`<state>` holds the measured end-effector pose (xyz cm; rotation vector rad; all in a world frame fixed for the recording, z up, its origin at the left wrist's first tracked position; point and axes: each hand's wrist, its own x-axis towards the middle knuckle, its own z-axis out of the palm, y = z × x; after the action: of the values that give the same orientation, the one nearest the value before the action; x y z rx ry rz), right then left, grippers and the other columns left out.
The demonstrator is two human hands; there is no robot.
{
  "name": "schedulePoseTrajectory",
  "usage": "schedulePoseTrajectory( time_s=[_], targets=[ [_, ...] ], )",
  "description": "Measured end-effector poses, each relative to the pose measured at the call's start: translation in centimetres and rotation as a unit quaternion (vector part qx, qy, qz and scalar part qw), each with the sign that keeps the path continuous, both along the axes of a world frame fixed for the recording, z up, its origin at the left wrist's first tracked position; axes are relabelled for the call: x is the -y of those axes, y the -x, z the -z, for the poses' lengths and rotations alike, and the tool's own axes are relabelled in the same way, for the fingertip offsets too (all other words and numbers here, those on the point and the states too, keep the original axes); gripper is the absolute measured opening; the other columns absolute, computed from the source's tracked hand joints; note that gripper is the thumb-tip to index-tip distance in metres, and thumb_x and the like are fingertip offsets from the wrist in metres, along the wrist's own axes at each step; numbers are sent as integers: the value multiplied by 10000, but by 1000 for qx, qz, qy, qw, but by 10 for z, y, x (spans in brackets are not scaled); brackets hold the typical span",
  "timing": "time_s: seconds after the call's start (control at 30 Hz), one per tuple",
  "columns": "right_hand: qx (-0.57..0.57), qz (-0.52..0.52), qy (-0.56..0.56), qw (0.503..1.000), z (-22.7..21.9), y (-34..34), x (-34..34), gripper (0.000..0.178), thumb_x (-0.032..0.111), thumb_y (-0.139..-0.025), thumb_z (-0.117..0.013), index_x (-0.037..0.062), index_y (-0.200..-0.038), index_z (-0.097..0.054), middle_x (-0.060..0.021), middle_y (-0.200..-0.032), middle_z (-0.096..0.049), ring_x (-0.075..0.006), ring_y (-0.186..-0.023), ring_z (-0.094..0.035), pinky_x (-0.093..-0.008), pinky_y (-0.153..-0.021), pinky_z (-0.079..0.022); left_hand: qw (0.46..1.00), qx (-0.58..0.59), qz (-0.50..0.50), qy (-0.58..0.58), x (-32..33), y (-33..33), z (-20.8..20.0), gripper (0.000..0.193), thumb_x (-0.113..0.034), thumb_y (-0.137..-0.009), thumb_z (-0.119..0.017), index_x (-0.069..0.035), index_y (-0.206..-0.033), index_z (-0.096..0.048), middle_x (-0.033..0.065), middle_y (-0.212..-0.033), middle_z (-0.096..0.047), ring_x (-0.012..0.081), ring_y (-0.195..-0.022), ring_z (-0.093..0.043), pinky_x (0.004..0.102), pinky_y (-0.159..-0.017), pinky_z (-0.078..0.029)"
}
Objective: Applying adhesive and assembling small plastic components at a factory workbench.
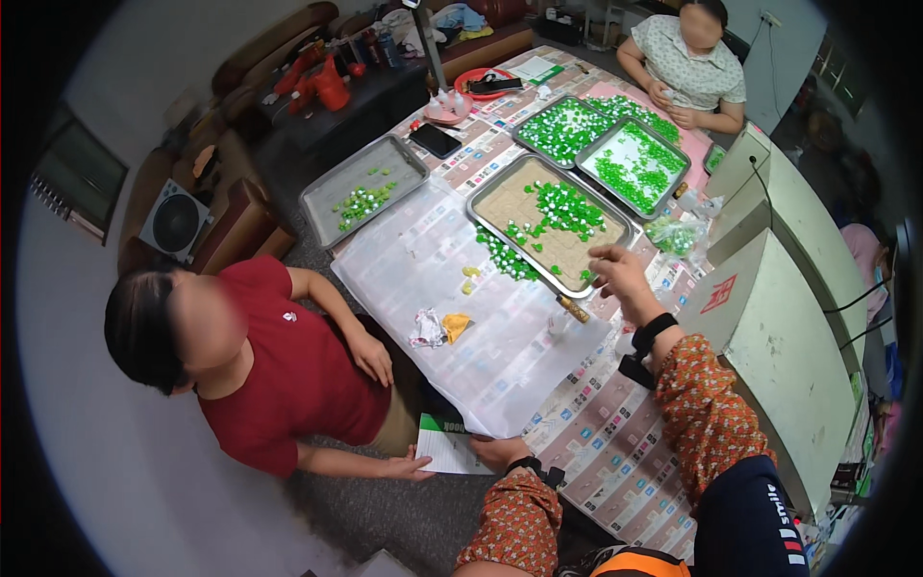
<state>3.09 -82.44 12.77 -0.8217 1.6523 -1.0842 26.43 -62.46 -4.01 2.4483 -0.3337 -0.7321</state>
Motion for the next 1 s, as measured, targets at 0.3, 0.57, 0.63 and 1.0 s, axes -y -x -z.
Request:
schedulePoseTrajectory(
  time_s=[0.3, 0.57, 0.63, 1.0],
  targets=[
    [-236, -158, 26, 958, 60, -26, -10, 224, 161, -774, -685, 6, -936, -678, -123, -805, -675, -240, -746, -661, -353, -673, -524, 1000, -11, 25, 12, -6, -7, 22, 323, -228, -919, -571, 17, -1124, -526, 239, -1081, -644, 464, -1011, -623, 535, -853, -489],
    [-49, -78, -22, 996, 46, -23, -13, 244, 139, -798, -689, 2, -997, -658, -82, -807, -658, -170, -717, -631, -314, -603, -509, 997, -61, 35, -12, 2, -7, -5, 373, -246, -910, -596, -2, -1174, -493, 248, -1088, -632, 455, -1011, -632, 533, -859, -506],
    [-8, -75, -31, 997, 28, -34, -22, 228, 118, -828, -673, 6, -1023, -640, -38, -808, -631, -111, -692, -593, -274, -553, -484, 999, -2, 42, -4, 2, -10, 0, 365, -239, -905, -600, -6, -1169, -502, 252, -1088, -635, 457, -1019, -628, 543, -864, -498],
    [-123, 29, 136, 983, 29, -28, -92, 250, -8, -792, -625, 12, -1039, -598, -44, -906, -602, -114, -799, -561, -261, -719, -464, 997, 50, -21, 63, 1, 2, 19, 396, -293, -841, -669, -7, -1102, -585, 262, -1054, -661, 466, -995, -626, 540, -827, -474]
  ],
)
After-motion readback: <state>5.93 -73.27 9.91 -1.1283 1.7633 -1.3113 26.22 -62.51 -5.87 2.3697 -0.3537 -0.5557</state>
